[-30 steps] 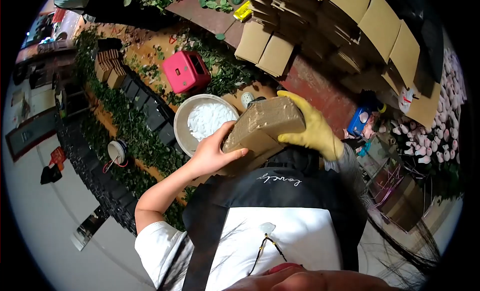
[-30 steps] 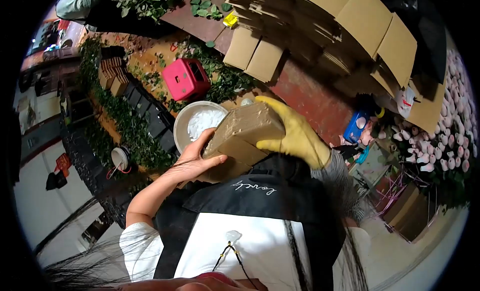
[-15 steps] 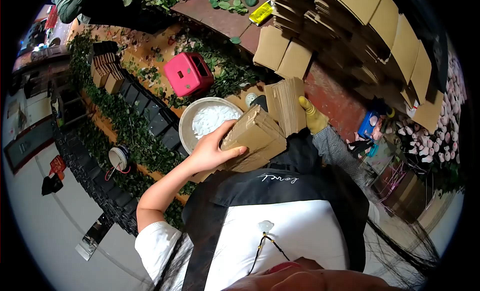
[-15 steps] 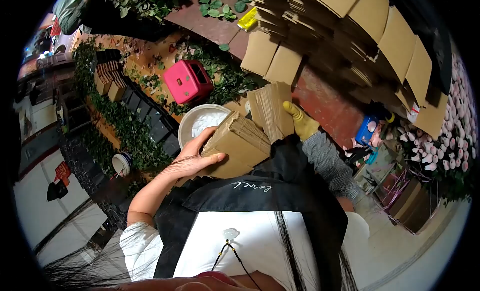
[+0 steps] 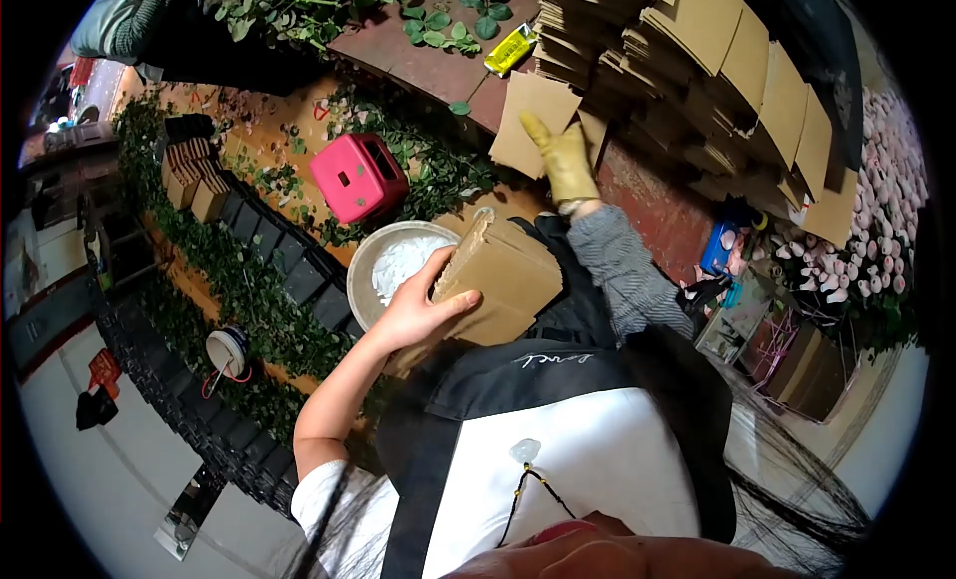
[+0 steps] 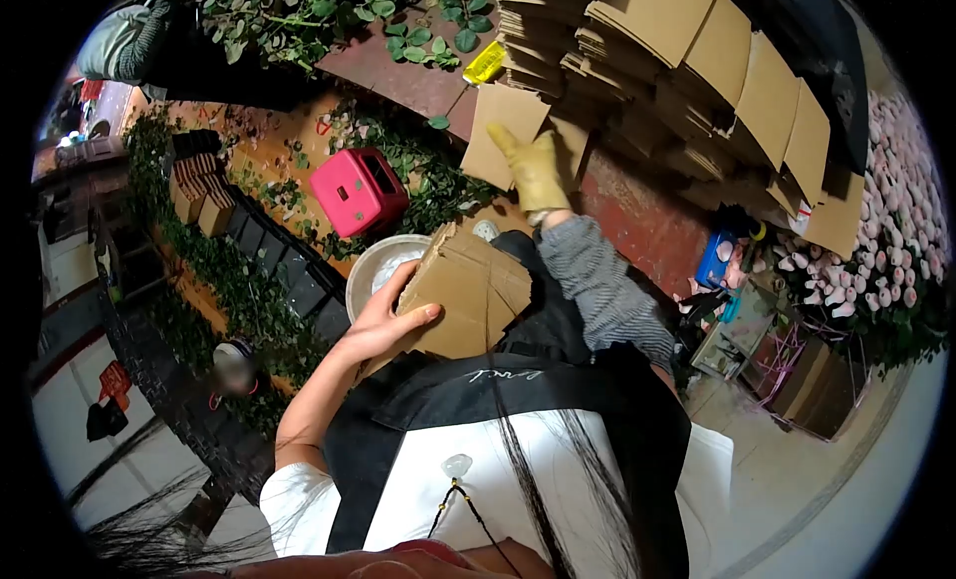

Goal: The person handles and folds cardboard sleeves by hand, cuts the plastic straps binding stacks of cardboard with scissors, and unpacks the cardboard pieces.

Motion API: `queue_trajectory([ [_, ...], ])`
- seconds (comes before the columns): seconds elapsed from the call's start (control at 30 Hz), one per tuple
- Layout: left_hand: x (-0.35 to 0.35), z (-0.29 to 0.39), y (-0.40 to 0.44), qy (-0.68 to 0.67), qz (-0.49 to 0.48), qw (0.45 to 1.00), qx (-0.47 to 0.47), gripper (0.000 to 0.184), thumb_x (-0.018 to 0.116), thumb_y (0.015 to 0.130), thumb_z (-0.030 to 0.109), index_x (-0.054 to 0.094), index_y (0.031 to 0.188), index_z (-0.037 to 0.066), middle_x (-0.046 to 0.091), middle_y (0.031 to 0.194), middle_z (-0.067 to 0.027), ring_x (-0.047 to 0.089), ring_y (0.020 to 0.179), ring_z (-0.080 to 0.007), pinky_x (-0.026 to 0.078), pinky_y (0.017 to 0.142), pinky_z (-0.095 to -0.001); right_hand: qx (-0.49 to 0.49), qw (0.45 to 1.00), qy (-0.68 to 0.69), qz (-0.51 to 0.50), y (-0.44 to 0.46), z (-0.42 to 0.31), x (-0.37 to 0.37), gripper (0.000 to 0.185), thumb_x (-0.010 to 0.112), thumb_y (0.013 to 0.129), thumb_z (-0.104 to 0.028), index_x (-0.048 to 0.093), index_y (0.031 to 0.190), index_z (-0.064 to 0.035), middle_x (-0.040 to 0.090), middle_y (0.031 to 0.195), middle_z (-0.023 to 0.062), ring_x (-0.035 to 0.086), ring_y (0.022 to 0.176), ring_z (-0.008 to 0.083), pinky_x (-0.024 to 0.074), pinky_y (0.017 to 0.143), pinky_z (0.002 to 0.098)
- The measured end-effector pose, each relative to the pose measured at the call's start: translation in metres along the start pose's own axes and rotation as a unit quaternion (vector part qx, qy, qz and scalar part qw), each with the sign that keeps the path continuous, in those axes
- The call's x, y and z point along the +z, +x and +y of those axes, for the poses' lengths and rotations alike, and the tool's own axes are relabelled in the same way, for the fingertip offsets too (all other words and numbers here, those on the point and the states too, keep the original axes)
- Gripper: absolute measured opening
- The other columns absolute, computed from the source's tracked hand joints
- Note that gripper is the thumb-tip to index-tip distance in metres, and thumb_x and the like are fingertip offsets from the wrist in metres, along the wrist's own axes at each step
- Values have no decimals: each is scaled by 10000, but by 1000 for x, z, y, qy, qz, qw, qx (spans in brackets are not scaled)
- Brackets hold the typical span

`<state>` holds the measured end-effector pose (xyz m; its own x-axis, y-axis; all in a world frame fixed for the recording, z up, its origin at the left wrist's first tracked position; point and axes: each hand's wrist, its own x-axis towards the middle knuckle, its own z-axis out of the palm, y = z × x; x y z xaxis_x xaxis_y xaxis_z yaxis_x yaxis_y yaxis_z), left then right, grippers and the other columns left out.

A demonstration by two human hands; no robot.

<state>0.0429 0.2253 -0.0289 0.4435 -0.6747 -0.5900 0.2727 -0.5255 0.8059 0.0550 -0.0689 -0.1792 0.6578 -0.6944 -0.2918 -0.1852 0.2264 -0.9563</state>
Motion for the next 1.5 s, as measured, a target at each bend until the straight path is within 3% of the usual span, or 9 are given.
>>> queue_trajectory([
  [0.13,-6,2,1,4,14,1000,-10,733,776,875,369,445,1445,50,633,1291,-157,606,1184,-225,454,1026,-349,47,992,-108,40,0,-31,21,601,830,851,-263,547,1286,41,670,1221,126,640,1085,218,507,946,329],
  [0.2,-9,0,5,4,1,1000,-7,730,775,875,362,445,1445,48,630,1293,-158,603,1184,-222,453,1026,-347,-21,945,-320,60,-1,-48,20,884,898,738,-329,457,1371,102,645,1279,227,644,1149,290,520,948,359],
  [0.37,-16,7,13,0,0,1000,-17,720,774,877,344,445,1440,38,621,1299,-160,592,1185,-209,449,1026,-339,-6,972,-219,87,-2,-46,14,910,881,763,-305,406,1452,53,611,1323,237,610,1208,329,500,999,389],
  [0.53,-23,21,22,4,-44,998,-33,771,746,907,337,374,1508,30,542,1386,-129,523,1258,-188,415,1070,-328,-108,845,-517,83,-5,-49,-7,982,863,748,-321,342,1500,36,595,1314,256,576,1202,395,491,1017,409],
  [0.8,-22,33,30,28,-60,997,-35,788,748,907,350,365,1509,13,540,1393,-138,524,1269,-194,420,1067,-331,-3,901,-434,5,-14,-49,-6,771,753,846,-429,455,1421,-10,642,1241,203,623,1141,363,522,940,421],
  [1.07,-18,20,27,-14,-42,999,-31,777,756,905,317,369,1500,-1,541,1383,-135,527,1253,-188,422,1062,-324,-279,772,-570,-28,-33,-122,44,563,733,827,-331,588,1292,-49,684,1124,152,658,1043,273,552,808,364],
  [1.23,-15,29,20,9,-36,999,-38,771,761,901,312,378,1493,2,542,1381,-125,524,1253,-186,417,1062,-321,-519,554,-611,-227,19,-44,121,271,602,859,-176,730,1093,-126,747,942,35,678,1010,255,273,1180,494],
  [1.33,-14,20,15,29,-12,999,-11,704,754,893,319,437,1460,48,610,1307,-141,588,1180,-203,457,1017,-337,-270,498,-718,-404,32,-47,118,224,567,854,-124,789,879,-136,764,930,121,704,1034,265,284,1186,446],
  [1.5,-12,9,12,-40,-5,999,-8,675,742,902,304,445,1455,55,598,1320,-132,578,1186,-195,450,1021,-332,-276,523,-745,-308,49,-46,82,195,596,854,-140,785,875,-99,755,832,92,726,894,272,408,1054,400],
])
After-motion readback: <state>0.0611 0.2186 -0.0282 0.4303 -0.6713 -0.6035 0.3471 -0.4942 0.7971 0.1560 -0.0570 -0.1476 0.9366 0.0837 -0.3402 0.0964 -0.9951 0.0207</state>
